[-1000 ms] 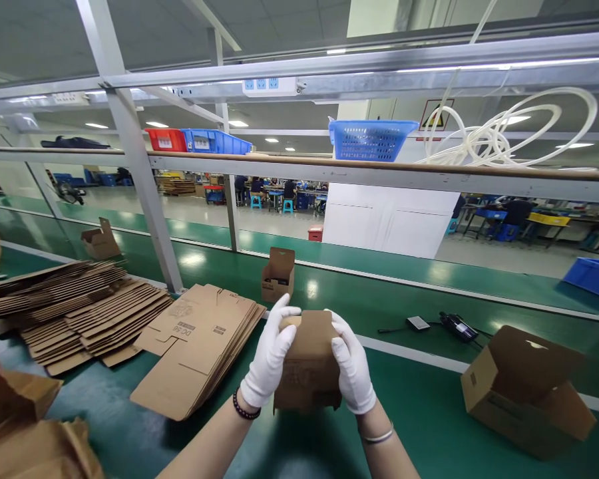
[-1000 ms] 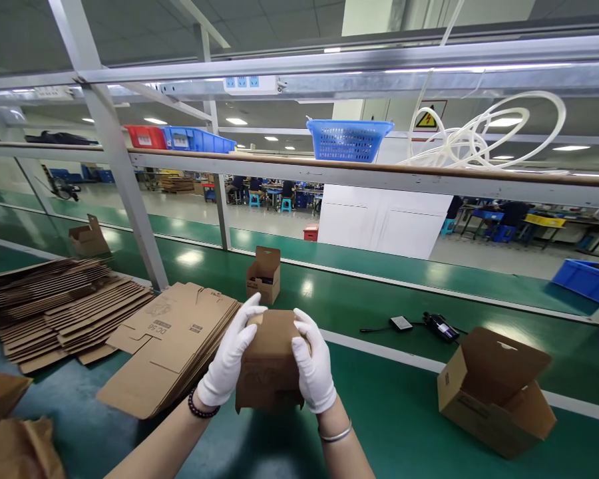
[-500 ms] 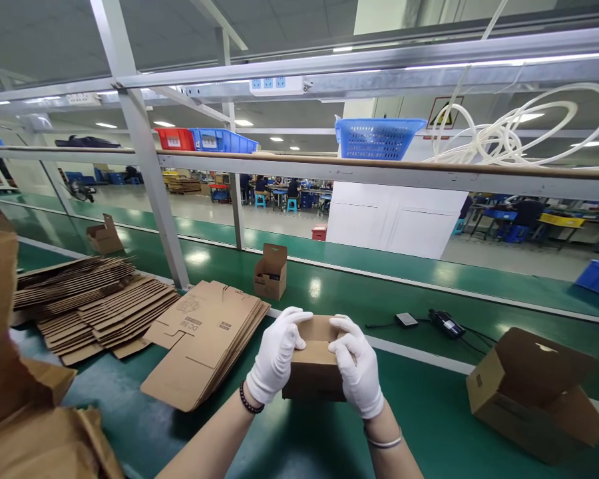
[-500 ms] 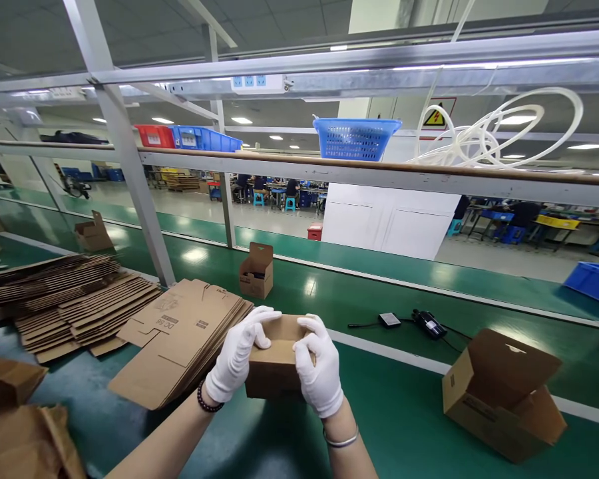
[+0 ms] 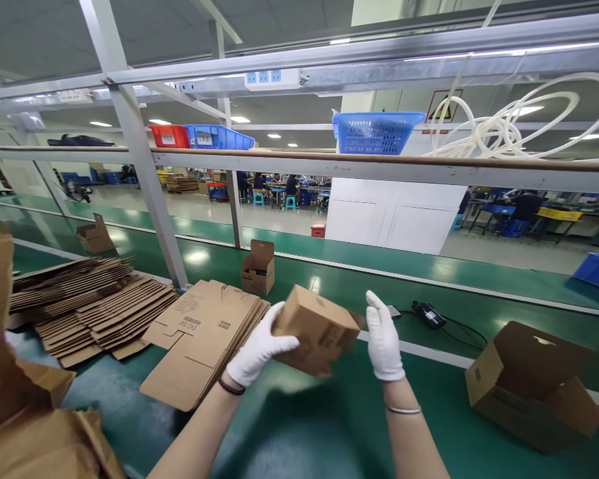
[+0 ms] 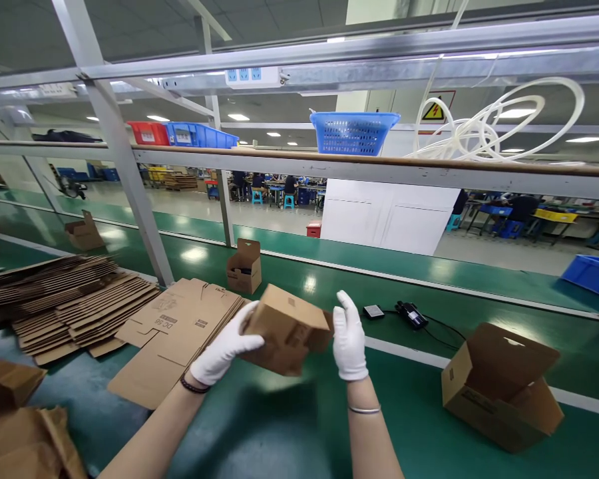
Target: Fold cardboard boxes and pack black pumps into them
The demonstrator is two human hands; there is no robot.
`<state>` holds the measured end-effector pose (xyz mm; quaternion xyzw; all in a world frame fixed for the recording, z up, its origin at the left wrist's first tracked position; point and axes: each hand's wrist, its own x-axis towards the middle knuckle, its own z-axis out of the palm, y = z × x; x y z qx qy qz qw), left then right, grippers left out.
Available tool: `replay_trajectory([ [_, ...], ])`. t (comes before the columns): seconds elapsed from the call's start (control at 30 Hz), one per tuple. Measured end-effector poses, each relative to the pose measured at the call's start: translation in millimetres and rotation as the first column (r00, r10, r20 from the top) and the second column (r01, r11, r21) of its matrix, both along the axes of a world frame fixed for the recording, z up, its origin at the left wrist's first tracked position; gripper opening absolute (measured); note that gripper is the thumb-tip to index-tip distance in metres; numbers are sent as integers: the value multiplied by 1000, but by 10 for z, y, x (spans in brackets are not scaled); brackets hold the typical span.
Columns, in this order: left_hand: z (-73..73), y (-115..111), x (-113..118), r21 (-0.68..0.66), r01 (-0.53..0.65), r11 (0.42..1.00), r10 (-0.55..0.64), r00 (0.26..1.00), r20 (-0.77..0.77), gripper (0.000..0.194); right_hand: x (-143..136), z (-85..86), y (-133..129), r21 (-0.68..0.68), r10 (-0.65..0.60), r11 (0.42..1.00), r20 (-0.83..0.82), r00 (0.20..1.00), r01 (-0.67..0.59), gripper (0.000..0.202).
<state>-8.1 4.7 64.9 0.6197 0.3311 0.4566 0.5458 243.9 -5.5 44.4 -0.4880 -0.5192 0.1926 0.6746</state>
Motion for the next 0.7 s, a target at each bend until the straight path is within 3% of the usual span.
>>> replay_trajectory([
  [0.03, -34, 36, -58, -44, 13, 999, -8, 992, 124, 81, 54, -33, 46, -111, 12, 994, -66, 998, -19, 56],
  [0.1, -112, 100, -165, -125, 18, 992, 19, 958, 285, 70, 121, -101, 100, -278, 170, 936, -186, 968, -218, 60],
  [0.17, -206, 150, -239, -203, 17, 979, 56, 935, 351, 65, 133, -151, 112, -329, 305, 864, -259, 916, -381, 55],
  [0.2, -255, 169, -264, -232, 23, 972, 65, 928, 366, 63, 126, -162, 111, -330, 316, 859, -261, 912, -392, 50],
  [0.33, -406, 233, -312, -267, 60, 962, 44, 928, 369, 60, 121, -114, 121, -244, 238, 929, -179, 955, -277, 37],
  [0.47, -398, 272, -266, -267, 9, 964, 70, 956, 286, 67, 185, -61, 138, -257, 251, 934, -26, 968, -249, 38],
  [0.53, -311, 246, -183, -151, -139, 979, 163, 974, 157, 76, 190, -72, 113, -291, 123, 954, 178, 976, -67, 30],
  [0.6, -195, 185, -62, 122, -311, 943, 318, 947, -40, 90, 148, -95, 58, -244, -18, 961, 411, 911, 129, 16],
  [0.63, -141, 149, 9, 281, -312, 908, 362, 921, -146, 97, 111, -105, 24, -193, -59, 964, 510, 858, 181, 10],
  [0.7, -78, 94, 161, 489, -141, 861, 340, 875, -345, 94, 31, -111, -51, -88, -95, 976, 656, 749, 201, 5],
])
